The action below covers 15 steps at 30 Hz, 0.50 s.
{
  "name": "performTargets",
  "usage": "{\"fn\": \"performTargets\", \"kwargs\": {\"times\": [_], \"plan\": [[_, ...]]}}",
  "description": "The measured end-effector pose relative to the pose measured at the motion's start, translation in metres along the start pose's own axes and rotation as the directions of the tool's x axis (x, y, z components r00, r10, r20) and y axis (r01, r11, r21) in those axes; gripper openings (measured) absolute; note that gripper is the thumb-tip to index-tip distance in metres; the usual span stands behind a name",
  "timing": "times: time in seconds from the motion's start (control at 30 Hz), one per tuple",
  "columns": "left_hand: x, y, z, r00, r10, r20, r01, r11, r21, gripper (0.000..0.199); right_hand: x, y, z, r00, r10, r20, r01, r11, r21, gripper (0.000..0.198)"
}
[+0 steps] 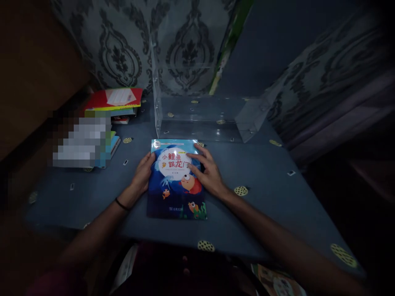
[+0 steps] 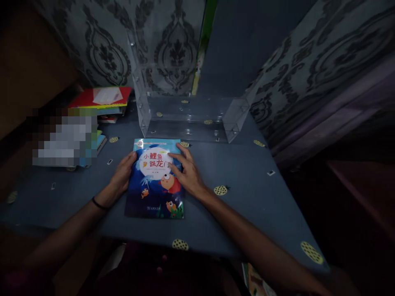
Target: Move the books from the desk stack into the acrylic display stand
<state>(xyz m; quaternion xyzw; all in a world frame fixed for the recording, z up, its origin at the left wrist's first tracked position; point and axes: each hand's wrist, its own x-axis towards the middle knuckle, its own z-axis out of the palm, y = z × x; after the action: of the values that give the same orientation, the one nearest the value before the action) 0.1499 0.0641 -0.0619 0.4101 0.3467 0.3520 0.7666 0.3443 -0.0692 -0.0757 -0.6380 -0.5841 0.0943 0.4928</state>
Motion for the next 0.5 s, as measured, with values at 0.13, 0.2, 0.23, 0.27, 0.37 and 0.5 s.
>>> {"fn": "performTargets", "kwargs": {"times": [0.13,0.2,0.23,0.27,0.37,0.5], "plan": [[0.003,0.001,0.005,0.996,0.091,-0.012,-0.089,0.991,0.096,0.046,0.002,0.007,0.003,0.998,-0.029,-0.054,0.029,1.0,0.003,0.031],[0.005,0.0,0.004,0.99,0.143,0.006,-0.142,0.978,0.152,0.053,0.004,0.014,0.003,0.998,-0.03,-0.053,0.029,1.0,-0.01,0.031],[0.007,-0.002,0.003,0.986,0.168,0.017,-0.168,0.969,0.183,0.057,0.005,0.017,0.002,0.999,-0.023,-0.049,0.022,1.0,-0.018,0.031],[0.008,-0.003,0.001,0.981,0.193,0.034,-0.195,0.956,0.22,0.058,0.007,0.021,0.002,0.999,-0.012,-0.041,0.011,1.0,-0.028,0.03],[0.011,-0.007,-0.005,0.946,0.296,0.13,-0.323,0.864,0.387,0.049,0.01,0.028,0.002,1.0,0.025,-0.015,-0.026,0.997,-0.068,0.029],[0.011,-0.01,-0.014,0.832,0.464,0.304,-0.522,0.467,0.714,0.037,0.011,0.029,0.002,0.998,0.055,0.02,-0.052,0.991,-0.122,0.028]]}}
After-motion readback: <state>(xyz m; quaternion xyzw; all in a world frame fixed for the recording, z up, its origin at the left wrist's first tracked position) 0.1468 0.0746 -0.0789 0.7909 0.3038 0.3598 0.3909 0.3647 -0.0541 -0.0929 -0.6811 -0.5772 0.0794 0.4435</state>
